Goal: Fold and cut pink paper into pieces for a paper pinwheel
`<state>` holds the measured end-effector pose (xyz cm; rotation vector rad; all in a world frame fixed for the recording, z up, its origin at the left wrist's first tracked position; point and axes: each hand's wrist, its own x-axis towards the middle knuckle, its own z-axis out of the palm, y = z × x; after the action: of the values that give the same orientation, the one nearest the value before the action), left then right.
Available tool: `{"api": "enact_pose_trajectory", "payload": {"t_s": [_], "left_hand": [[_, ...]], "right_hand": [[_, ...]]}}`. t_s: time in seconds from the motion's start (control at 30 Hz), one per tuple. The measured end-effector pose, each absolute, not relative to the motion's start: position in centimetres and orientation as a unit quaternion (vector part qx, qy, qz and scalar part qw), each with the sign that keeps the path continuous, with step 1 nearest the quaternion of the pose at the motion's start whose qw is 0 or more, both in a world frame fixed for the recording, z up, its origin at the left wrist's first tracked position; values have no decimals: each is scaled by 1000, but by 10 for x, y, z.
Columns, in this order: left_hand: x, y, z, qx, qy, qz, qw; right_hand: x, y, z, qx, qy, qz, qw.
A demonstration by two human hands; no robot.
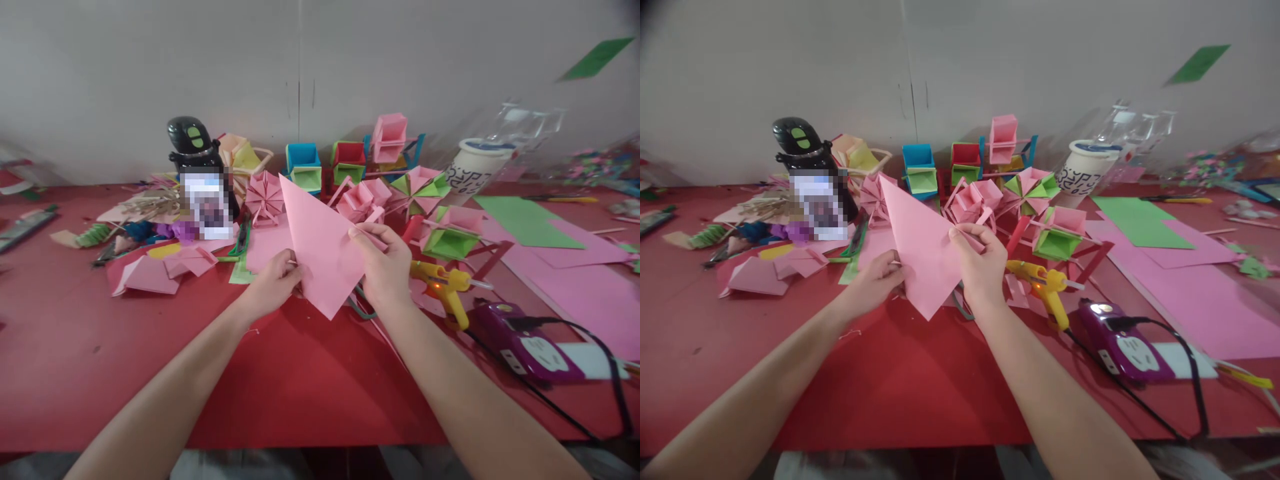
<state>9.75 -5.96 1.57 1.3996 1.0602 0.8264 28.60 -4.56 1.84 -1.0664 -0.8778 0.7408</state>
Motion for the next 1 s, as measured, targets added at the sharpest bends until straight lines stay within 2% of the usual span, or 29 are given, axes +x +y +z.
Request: {"api": "enact_pose_trajectory", "payload": {"t_s": [0.3, 0.83, 1.0], "left_hand": [[94, -56, 14, 640, 432, 340, 536], [85, -46, 16, 579, 522, 403, 479], [77, -43, 15, 600, 535, 443, 396]], "right_hand": [[288, -43, 17, -479, -405, 334, 703], [283, -44, 20, -446, -399, 373, 709], [283, -44, 19, -457, -414, 382, 688]]}}
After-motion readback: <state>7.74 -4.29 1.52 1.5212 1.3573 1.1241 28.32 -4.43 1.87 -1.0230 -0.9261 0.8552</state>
